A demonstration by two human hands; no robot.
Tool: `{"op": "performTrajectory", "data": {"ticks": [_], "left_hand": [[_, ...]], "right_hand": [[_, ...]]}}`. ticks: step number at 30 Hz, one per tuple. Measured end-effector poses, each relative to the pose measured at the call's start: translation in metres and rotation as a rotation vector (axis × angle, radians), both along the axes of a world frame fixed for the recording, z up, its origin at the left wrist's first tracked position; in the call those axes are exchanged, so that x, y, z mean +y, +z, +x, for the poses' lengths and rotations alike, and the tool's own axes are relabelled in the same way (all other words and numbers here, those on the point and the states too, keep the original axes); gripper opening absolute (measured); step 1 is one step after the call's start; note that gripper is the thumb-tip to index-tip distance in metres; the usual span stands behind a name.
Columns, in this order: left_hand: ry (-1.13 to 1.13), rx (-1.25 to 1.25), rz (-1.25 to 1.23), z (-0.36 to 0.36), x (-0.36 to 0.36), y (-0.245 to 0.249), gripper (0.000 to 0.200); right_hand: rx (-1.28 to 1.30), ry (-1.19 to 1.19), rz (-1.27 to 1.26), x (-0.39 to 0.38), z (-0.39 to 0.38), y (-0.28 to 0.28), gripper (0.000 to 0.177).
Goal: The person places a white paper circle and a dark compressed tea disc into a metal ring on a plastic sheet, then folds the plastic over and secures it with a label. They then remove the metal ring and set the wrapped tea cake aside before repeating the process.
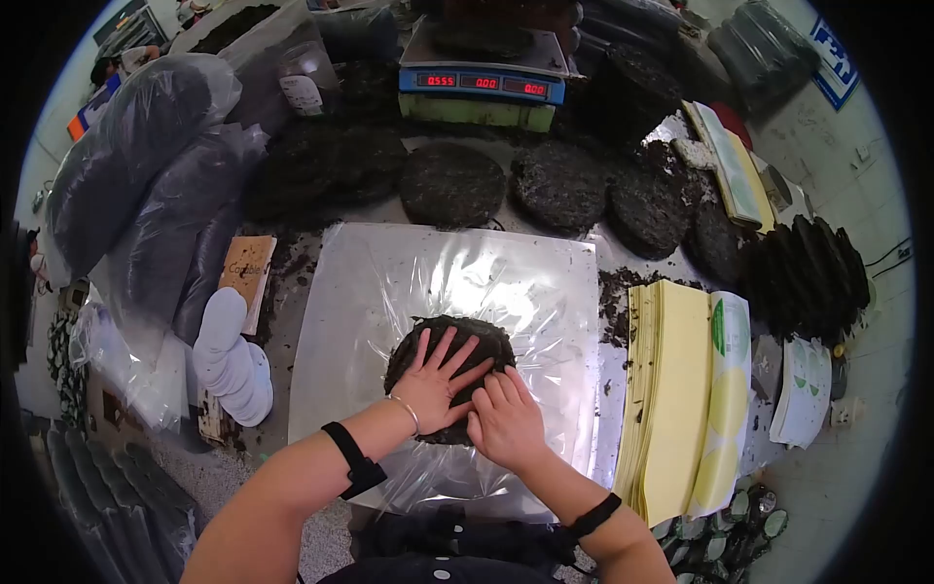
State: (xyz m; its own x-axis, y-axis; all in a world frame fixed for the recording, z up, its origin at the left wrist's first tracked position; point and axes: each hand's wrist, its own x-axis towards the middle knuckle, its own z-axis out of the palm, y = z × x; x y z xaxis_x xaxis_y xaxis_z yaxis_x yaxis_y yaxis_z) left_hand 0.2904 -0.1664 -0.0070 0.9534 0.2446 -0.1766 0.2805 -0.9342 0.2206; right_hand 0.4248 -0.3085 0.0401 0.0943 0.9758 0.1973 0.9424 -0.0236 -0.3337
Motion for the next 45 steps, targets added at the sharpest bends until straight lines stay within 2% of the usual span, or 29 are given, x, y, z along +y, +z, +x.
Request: {"op": "performTrajectory", "data": {"ticks": [5,7,8,13,14,17,19,20,21,22,24,25,26,29,30,31,32,33,34,35,37,38,39,40,41,42,43,44,45], "left_hand": [[-0.022,0.181,-0.122,0.011,0.01,0.001,0.083],[-0.021,0.383,-0.305,0.019,0.02,0.013,0.085],[-0.031,0.398,-0.314,0.021,0.022,0.018,0.088],[0.014,0.175,-0.114,0.012,0.005,0.018,0.085],[0.108,0.01,-0.215,0.009,0.0,0.023,0.085],[0.178,-0.007,-0.14,0.004,-0.018,0.024,0.088],[0.181,0.076,-0.133,0.01,-0.011,0.023,0.088],[0.189,0.08,-0.099,0.011,-0.011,0.019,0.089],[0.201,0.092,-0.084,0.01,-0.018,0.012,0.089],[0.209,0.101,-0.054,0.013,-0.02,0.009,0.09],[0.214,0.1,-0.054,0.012,-0.022,0.0,0.091],[0.21,0.106,-0.043,0.013,-0.02,0.002,0.092],[0.205,0.134,-0.055,0.014,-0.019,0.005,0.093],[0.229,0.019,-0.045,0.006,-0.016,0.016,0.086],[0.24,-0.094,-0.188,-0.002,-0.012,0.023,0.073],[0.253,-0.23,-0.32,-0.002,-0.004,0.037,0.061],[0.522,-0.701,-0.546,-0.019,-0.02,0.072,0.036],[0.588,-0.819,-0.959,-0.051,-0.04,0.12,0.03],[0.299,-0.879,-1.344,-0.093,-0.066,0.119,0.028],[0.045,-0.53,-1.715,-0.131,-0.091,0.124,0.03],[0.171,-0.448,-1.341,-0.139,-0.168,0.1,0.041],[0.337,-0.419,-0.949,-0.147,-0.179,0.067,0.052],[0.477,-0.375,-0.544,-0.151,-0.174,0.024,0.067],[0.778,-0.47,-0.434,-0.147,-0.16,0.008,0.097],[0.782,-0.45,-0.18,-0.142,-0.14,-0.008,0.104],[0.779,-0.419,0.068,-0.131,-0.114,-0.005,0.112],[0.73,-0.676,-0.002,-0.108,-0.092,0.013,0.11],[0.674,-0.928,-0.081,-0.077,-0.074,0.032,0.108],[0.584,-0.925,-0.154,-0.053,-0.057,0.055,0.086]], "right_hand": [[0.145,0.005,-0.09,0.011,0.005,0.007,0.02],[0.221,-0.187,0.265,0.032,0.012,0.024,0.019],[0.181,-0.239,0.206,0.044,0.022,0.021,0.017],[-0.005,-0.158,0.085,0.058,0.034,-0.021,0.012],[-0.062,-0.184,0.074,0.057,0.032,-0.021,0.011],[0.015,-0.136,-0.017,0.059,0.038,-0.01,0.011],[0.714,-0.154,0.175,0.032,0.044,0.026,0.028],[0.518,-0.262,0.386,0.005,0.043,0.035,0.042],[0.262,-0.506,0.399,-0.03,0.036,0.044,0.053],[0.265,-0.509,0.372,-0.066,0.025,0.032,0.053],[0.519,-0.796,-0.189,-0.131,0.001,0.003,0.059],[0.792,-0.666,-0.49,-0.148,-0.01,-0.032,0.045],[0.792,-0.675,-0.473,-0.147,-0.011,-0.006,0.045],[1.822,0.038,0.194,-0.154,0.005,0.091,0.042],[1.834,0.026,0.204,-0.166,-0.009,0.08,0.042],[1.572,-0.152,0.071,-0.173,-0.016,0.055,0.041],[1.287,-0.297,-0.046,-0.168,-0.014,0.022,0.046],[0.999,-0.438,-0.151,-0.157,-0.008,-0.009,0.056],[0.677,-0.384,-0.053,-0.142,-0.009,-0.04,0.076],[0.355,-0.329,0.031,-0.138,-0.009,-0.068,0.101],[0.258,-0.388,0.186,-0.078,-0.022,-0.036,0.136],[0.342,-0.341,0.295,-0.054,-0.011,-0.03,0.141],[0.387,-0.316,0.359,-0.034,-0.008,-0.023,0.144],[0.43,-0.287,0.423,-0.013,-0.007,-0.011,0.147],[0.864,-0.317,0.471,0.002,-0.012,0.004,0.133],[0.838,-0.341,0.427,0.013,-0.009,-0.006,0.105],[0.811,-0.364,0.382,0.025,-0.007,-0.011,0.08],[0.483,-0.331,0.258,0.033,-0.01,-0.018,0.065],[0.161,-0.296,0.126,0.041,-0.016,-0.019,0.051]]}}
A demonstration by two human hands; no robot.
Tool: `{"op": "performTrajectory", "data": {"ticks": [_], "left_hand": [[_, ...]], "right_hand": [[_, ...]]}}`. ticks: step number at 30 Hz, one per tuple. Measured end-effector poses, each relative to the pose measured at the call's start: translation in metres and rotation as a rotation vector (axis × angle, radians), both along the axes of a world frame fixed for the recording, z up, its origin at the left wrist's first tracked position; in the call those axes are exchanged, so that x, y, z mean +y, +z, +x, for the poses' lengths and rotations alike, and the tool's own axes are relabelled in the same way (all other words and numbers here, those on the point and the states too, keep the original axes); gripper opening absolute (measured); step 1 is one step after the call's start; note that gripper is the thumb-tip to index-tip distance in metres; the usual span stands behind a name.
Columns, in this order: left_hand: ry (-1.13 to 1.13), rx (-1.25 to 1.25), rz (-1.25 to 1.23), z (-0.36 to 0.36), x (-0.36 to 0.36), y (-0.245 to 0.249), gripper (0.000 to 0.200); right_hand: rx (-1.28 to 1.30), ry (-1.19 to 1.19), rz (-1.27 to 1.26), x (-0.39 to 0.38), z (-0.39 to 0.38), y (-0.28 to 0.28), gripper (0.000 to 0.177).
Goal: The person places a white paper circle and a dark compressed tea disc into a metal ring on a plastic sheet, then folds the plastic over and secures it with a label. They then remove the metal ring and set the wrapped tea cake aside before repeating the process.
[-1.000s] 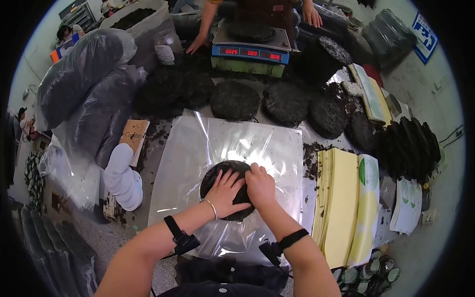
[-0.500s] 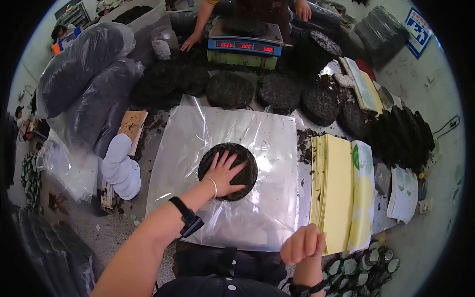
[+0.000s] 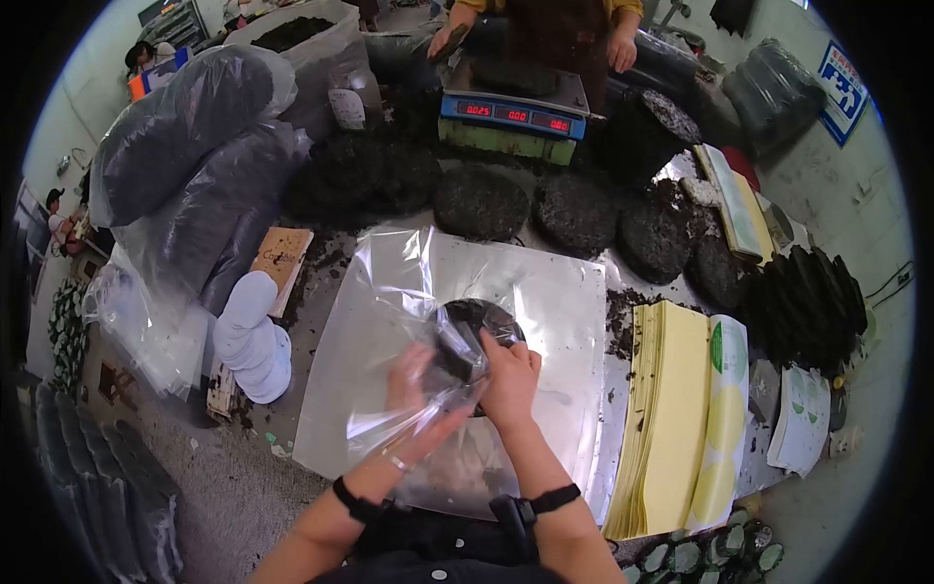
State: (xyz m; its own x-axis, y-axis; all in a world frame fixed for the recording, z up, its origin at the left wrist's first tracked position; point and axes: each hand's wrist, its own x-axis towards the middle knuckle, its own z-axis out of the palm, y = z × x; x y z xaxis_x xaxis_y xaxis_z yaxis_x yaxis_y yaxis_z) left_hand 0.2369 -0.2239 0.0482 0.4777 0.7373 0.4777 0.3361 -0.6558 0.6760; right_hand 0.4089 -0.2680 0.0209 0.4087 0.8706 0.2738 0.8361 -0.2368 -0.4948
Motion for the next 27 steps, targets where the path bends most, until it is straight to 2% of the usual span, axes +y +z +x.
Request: {"op": "performTrajectory", "data": {"ticks": [1,2,4,5,6,7,8,9,10,11,12,13,15,16,18,20,22,23,24,27], "left_hand": [[-0.03,0.096,-0.02,0.024,0.009,0.015,0.046],[-0.04,0.098,-0.022,0.047,0.027,0.013,0.046],[-0.07,0.95,-0.538,0.079,0.053,-0.005,0.034],[-0.076,0.948,-0.541,0.083,0.056,-0.009,0.034],[-0.066,0.955,-0.467,0.083,0.054,-0.016,0.028],[-0.066,0.974,-0.397,0.08,0.048,-0.025,0.023],[-0.148,0.83,-0.371,0.063,0.041,-0.014,0.027],[-0.222,0.682,-0.34,0.038,0.041,0.005,0.033],[-0.235,0.426,-0.216,0.008,0.047,0.008,0.048],[-0.244,0.167,-0.087,-0.008,0.058,0.008,0.066],[-0.255,0.177,-0.085,0.0,0.074,0.012,0.066],[-0.085,0.204,-0.109,0.005,0.085,0.016,0.078],[-0.029,0.216,-0.195,0.015,0.097,-0.009,0.09],[-0.018,0.22,-0.198,0.022,0.098,-0.023,0.09],[-0.204,0.164,-0.572,0.032,0.1,-0.037,0.082],[-0.211,0.212,-0.672,0.007,0.09,-0.042,0.076],[-0.276,-0.246,-1.126,-0.014,0.084,-0.051,0.074],[-0.345,-0.304,-1.11,-0.017,0.086,-0.046,0.083],[-0.352,-0.3,-1.104,-0.015,0.094,-0.041,0.083],[-0.636,-0.115,-1.012,0.011,0.131,-0.027,0.101]], "right_hand": [[-0.059,0.065,-0.186,0.001,0.003,0.001,0.049],[-0.056,0.055,-0.189,-0.001,0.01,0.008,0.049],[0.23,0.15,0.096,-0.013,0.021,0.034,0.042],[0.28,0.038,0.202,-0.016,0.02,0.047,0.038],[0.278,0.038,0.194,-0.004,0.019,0.044,0.038],[0.416,0.097,0.125,0.007,0.009,0.039,0.037],[0.561,0.147,0.053,0.012,0.0,0.032,0.036],[0.292,0.124,-0.115,0.017,-0.003,-0.006,0.036],[0.036,0.151,-0.144,0.017,-0.007,-0.012,0.04],[0.0,0.157,-0.197,0.016,-0.007,-0.014,0.043],[-0.029,0.161,-0.253,0.018,-0.009,-0.009,0.045],[-0.06,0.179,-0.31,0.02,-0.008,-0.008,0.046],[-0.037,0.25,-0.349,0.017,-0.004,-0.005,0.045],[-0.002,0.272,-0.327,0.021,0.001,-0.003,0.045],[0.025,0.286,-0.367,0.023,0.006,-0.002,0.046],[0.064,0.286,-0.414,0.018,0.003,0.0,0.048],[0.054,0.373,-0.405,0.018,0.004,0.003,0.049],[0.031,0.385,-0.335,0.021,0.003,0.009,0.049],[0.03,0.378,-0.328,0.023,0.005,0.006,0.049],[-0.051,0.444,-0.376,0.021,0.006,0.006,0.046]]}}
